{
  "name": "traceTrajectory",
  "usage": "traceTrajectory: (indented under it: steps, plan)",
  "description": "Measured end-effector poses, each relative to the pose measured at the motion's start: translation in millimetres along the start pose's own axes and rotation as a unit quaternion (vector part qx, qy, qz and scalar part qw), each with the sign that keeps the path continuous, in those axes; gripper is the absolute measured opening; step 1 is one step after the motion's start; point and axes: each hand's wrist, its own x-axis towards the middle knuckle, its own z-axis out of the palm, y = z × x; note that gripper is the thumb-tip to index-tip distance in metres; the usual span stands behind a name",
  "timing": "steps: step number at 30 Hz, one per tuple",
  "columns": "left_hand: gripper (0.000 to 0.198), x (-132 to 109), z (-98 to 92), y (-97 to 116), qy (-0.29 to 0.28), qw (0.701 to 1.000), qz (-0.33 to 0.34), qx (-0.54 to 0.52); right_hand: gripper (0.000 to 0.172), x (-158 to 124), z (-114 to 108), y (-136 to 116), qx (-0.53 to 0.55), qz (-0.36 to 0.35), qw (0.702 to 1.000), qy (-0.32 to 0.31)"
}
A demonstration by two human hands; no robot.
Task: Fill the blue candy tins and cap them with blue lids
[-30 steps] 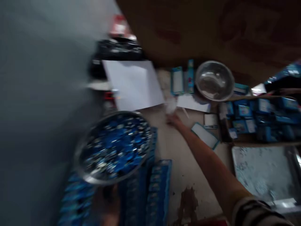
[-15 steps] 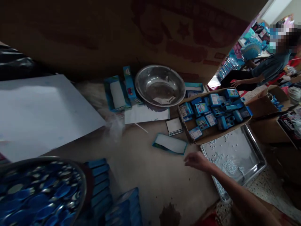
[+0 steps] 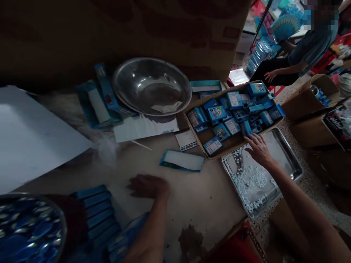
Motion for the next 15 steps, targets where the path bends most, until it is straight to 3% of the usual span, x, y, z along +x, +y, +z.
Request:
traceTrajectory:
  steps: [3, 6, 8, 10, 12, 15]
  plan:
    - [0.053, -4, 11.7, -4, 0.023, 0.999, -0.024, 0.029, 0.037, 3, -5, -1, 0.057, 0.028, 0.998, -0.004]
    - [0.055, -4, 14.9, -5, 0.034, 0.998, -0.021, 0.039, 0.044, 40, -20, -12, 0.249, 0.112, 0.962, 0.002]
    - [0.055, -3, 13.6, -3, 0.04, 0.998, -0.024, 0.039, 0.05, 97, -26, -31, 0.378, 0.152, 0.912, 0.051]
    - [0.055, -2, 10.9, 0, 0.043, 0.998, -0.025, 0.037, 0.056, 177, -27, -60, 0.426, 0.13, 0.888, 0.116]
    - [0.055, -1, 8.8, 1, 0.044, 0.998, -0.023, 0.035, 0.066, 266, -20, -94, 0.419, 0.088, 0.892, 0.147]
    - [0.055, 0, 8.9, 0, 0.042, 0.998, -0.022, 0.037, 0.077, 375, -4, -146, 0.329, 0.032, 0.936, 0.124]
